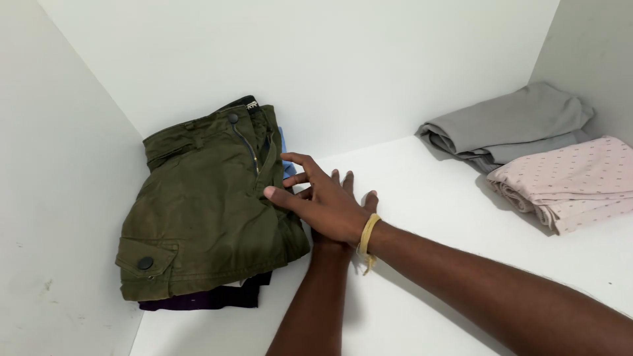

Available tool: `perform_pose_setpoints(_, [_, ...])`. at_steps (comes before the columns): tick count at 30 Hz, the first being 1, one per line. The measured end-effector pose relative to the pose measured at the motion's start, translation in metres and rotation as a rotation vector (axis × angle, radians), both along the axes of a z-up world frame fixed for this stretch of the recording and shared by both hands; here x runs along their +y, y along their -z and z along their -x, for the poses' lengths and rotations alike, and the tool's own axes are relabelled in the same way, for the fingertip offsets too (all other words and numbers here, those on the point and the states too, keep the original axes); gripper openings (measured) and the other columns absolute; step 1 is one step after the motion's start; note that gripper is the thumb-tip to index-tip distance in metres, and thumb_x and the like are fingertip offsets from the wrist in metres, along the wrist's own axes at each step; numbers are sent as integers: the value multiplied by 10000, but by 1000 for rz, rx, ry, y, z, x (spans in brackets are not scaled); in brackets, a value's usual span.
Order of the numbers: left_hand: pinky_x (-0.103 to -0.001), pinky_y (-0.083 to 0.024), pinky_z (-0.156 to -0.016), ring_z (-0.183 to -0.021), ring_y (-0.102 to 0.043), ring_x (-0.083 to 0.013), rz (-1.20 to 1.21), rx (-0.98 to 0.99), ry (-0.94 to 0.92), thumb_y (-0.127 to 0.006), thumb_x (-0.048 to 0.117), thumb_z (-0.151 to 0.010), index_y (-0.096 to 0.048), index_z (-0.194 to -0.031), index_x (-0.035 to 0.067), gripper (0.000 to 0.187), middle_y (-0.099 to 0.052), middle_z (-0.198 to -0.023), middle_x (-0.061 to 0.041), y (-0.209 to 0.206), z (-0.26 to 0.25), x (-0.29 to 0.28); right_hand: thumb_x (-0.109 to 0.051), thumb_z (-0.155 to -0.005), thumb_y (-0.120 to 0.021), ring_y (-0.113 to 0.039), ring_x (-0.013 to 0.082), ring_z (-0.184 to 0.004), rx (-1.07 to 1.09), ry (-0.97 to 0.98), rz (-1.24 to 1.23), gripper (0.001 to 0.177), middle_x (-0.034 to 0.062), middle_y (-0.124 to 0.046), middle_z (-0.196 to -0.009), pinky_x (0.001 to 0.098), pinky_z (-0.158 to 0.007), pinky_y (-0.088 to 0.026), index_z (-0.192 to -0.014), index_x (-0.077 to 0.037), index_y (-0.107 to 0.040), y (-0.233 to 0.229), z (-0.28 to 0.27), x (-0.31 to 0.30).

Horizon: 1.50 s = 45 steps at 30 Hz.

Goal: Folding and stacking different pairs of pants on a closet shelf.

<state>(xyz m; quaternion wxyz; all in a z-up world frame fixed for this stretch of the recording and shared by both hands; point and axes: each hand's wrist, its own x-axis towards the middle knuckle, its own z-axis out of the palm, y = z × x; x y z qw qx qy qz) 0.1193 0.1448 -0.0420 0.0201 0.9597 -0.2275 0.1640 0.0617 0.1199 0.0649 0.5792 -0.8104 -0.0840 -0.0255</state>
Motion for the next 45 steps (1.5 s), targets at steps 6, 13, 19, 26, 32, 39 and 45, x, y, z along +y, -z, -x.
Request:
perform_pose_setpoints(6, [-512, -104, -1240, -1551, -60, -304, 37, 136, -14, -262, 695, -1008, -137, -1634, 146, 842, -99, -1691, -153, 7, -9, -3, -564, -778, -734, -591, 256, -1273, 114, 112, -27, 976, 122, -575, -1394, 446, -1092, -463, -1583, -232, -293, -9, -18, 11])
perform_pose_setpoints(13, [-493, -131, -1244, -1566, -77, -255, -4, 18, -16, -199, 687, -1023, -78, -1638, 228, 777, -79, -1713, -92, 112, -90, -40, -494, -764, -780, -577, 283, -1258, 287, 90, -317, 867, 192, -615, -1338, 420, -1078, -467, -1431, -20, -496, -19, -30, 19])
perform_pose_setpoints(19, [-472, -174, -1257, -1552, -182, -217, -127, -482, -107, -192, 661, -1069, -147, -1664, 161, 778, -208, -1705, -94, 123, -104, 53, -485, -750, -782, -585, 294, -1233, 301, -18, -408, 788, 195, -646, -1321, 407, -1052, -454, -1313, 49, -645, -25, -25, 30])
perform_pose_setpoints(26, [-482, -226, -1223, -1513, -253, -272, 155, -369, 33, -345, 620, -1035, -246, -1590, 88, 775, -292, -1644, -160, 69, -42, -21, -481, -706, -797, -530, 356, -1369, 313, -120, -308, 1114, 235, -499, -1451, 485, -1120, -480, -1546, -55, -201, -36, -28, 44])
perform_pose_setpoints(32, [-492, -270, -1195, -1479, -313, -320, 380, -287, 141, -476, 581, -1005, -329, -1527, 23, 778, -362, -1591, -219, 71, -43, -14, -487, -671, -792, -586, 324, -1308, 298, -154, -232, 1097, 235, -536, -1436, 450, -1045, -551, -1523, -50, -256, -50, -39, 51])
perform_pose_setpoints(39, [-503, -313, -1166, -1446, -372, -369, 617, -187, 273, -605, 540, -975, -411, -1463, -43, 785, -432, -1538, -278, 47, -18, -13, -474, -736, -802, -610, 334, -1309, 283, -131, -250, 1100, 270, -537, -1433, 450, -1044, -581, -1520, 29, -216, -34, -50, 58])
perform_pose_setpoints(45, [-636, -88, -1205, -1533, -75, -483, 476, 223, 162, -547, 583, -979, -343, -1554, 33, 821, -180, -1647, -273, 12, -3, -8, -230, -678, -795, -647, 318, -1223, 131, -83, -411, 963, 210, -622, -1319, 403, -1008, -562, -1482, -23, -307, -13, -59, 49])
